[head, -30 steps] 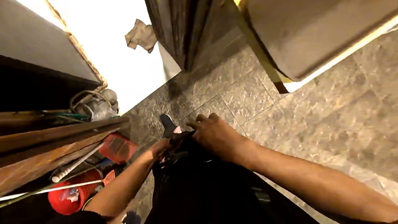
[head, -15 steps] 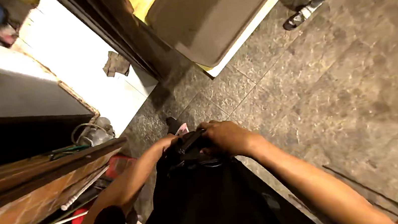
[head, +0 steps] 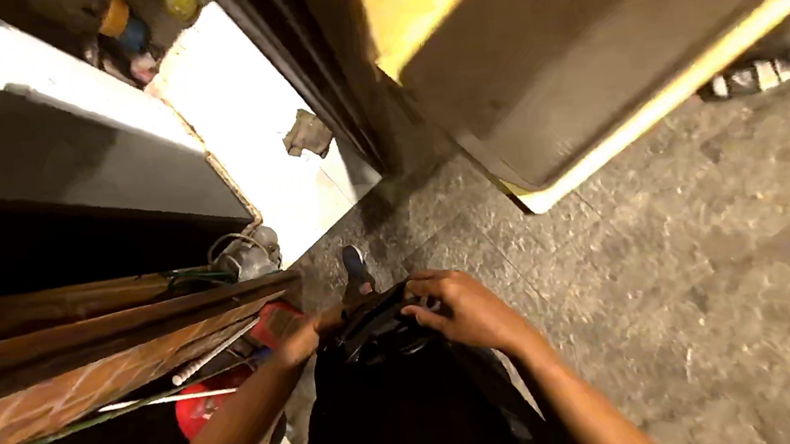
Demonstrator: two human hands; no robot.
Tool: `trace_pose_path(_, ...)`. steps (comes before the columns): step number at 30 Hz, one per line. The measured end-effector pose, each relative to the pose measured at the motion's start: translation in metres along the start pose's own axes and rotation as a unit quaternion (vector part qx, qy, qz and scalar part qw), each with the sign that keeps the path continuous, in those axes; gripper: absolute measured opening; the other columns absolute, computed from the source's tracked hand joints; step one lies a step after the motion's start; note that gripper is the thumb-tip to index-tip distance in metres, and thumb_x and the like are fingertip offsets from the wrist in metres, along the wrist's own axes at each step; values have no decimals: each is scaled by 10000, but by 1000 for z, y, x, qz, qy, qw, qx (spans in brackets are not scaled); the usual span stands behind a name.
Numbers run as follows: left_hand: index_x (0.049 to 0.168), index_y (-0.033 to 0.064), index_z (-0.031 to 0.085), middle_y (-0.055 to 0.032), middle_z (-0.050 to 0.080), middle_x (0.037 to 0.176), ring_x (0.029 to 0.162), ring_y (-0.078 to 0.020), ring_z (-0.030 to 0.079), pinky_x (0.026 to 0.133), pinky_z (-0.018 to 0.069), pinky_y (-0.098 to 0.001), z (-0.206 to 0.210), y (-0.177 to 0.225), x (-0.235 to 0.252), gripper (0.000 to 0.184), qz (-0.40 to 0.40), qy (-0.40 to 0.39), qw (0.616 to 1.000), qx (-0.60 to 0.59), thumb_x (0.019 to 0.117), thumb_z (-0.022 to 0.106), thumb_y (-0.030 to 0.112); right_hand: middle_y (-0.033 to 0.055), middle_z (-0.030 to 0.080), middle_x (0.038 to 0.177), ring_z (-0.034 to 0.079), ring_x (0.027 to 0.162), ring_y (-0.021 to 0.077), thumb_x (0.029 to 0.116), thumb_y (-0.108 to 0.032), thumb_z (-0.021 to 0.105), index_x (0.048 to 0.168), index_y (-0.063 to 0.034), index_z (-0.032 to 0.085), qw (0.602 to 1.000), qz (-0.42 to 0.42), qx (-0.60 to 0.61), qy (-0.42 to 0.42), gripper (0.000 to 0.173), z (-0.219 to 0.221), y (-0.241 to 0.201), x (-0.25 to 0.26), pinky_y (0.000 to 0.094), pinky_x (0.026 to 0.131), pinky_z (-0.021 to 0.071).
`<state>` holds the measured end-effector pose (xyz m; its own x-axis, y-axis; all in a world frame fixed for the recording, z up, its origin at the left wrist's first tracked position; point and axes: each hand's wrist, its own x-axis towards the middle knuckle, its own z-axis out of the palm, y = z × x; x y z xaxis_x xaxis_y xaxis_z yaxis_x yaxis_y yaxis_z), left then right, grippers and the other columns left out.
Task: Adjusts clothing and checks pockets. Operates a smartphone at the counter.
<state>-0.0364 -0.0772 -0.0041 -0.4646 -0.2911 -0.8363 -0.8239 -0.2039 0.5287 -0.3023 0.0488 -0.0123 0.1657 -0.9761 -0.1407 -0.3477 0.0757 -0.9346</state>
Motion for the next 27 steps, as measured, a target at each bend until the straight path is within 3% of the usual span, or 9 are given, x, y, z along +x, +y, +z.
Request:
trace_pose_path(1,1389,-40,530,-157,607,1324,1192,-147,582,1057,460,-325,-16,-6,9,355,-29,5,998,51,1063,469,87,110,718,1128,705,904,211,1002,-315,625,1052,-64,735,1000,-11,10,-5,279,6,-1,26,416,792,593)
trace_pose_path(4,1307,-146,561,-332,593,1305,1234,-406,582,1076,430,-536,-88,-45,37,410,-109,1,988,114,1100,442,188,95,714,1137,699,914,166,977,-303,674,1056,-78,738,997,-20,34,-73,247,20,-9,117,352,786,595)
trace_pose_path(7,1209,-102,608,-280,634,1117,1011,-361,629,932,487,-540,-178,-76,59,537,-197,89,975,45,1106,423,391,100,709,1147,696,958,156,1005,-293,652,1133,-54,718,989,-10,62,-132,279,32,-15,222,338,839,591)
trace_pose_path(9,1207,-55,625,-220,644,1016,878,-302,629,831,519,-508,-255,-89,70,458,-157,125,980,10,1107,431,348,101,711,1164,705,965,153,1013,-274,639,1198,-37,689,991,7,75,-108,305,40,-19,298,337,842,597)
trace_pose_path(11,1181,-36,645,-207,662,1015,906,-306,638,855,513,-531,-331,-89,82,378,-90,130,987,6,1096,452,277,100,702,1205,710,996,153,1006,-230,640,1245,-35,663,996,21,67,-58,310,51,-25,370,334,862,602)
trace_pose_path(16,1235,8,630,-155,669,936,814,-264,649,808,542,-484,-493,-10,103,344,2,16,995,95,1094,405,227,120,590,1418,612,1237,174,953,-148,703,1427,-54,563,997,11,75,11,502,67,-64,538,337,1025,531)
trace_pose_path(21,1188,21,647,-69,624,814,700,-164,583,708,515,-386,-618,42,164,312,81,-80,989,98,1086,410,197,81,726,1075,689,1000,119,989,-115,635,1081,-24,743,994,-45,83,48,168,41,-59,679,298,930,574)
trace_pose_path(24,1161,20,645,-48,627,791,657,-129,586,662,523,-341,-698,66,224,346,121,-110,982,93,1103,382,237,74,729,1024,689,956,106,1002,-89,605,1033,-16,741,992,-74,68,71,158,7,-41,769,283,905,576)
trace_pose_path(27,1190,11,634,-64,649,832,711,-148,612,713,536,-367,-781,108,277,350,127,-94,984,77,1101,388,243,72,730,1018,692,941,119,1008,-92,596,1040,-24,744,992,-76,61,75,166,-42,-30,867,309,893,583)
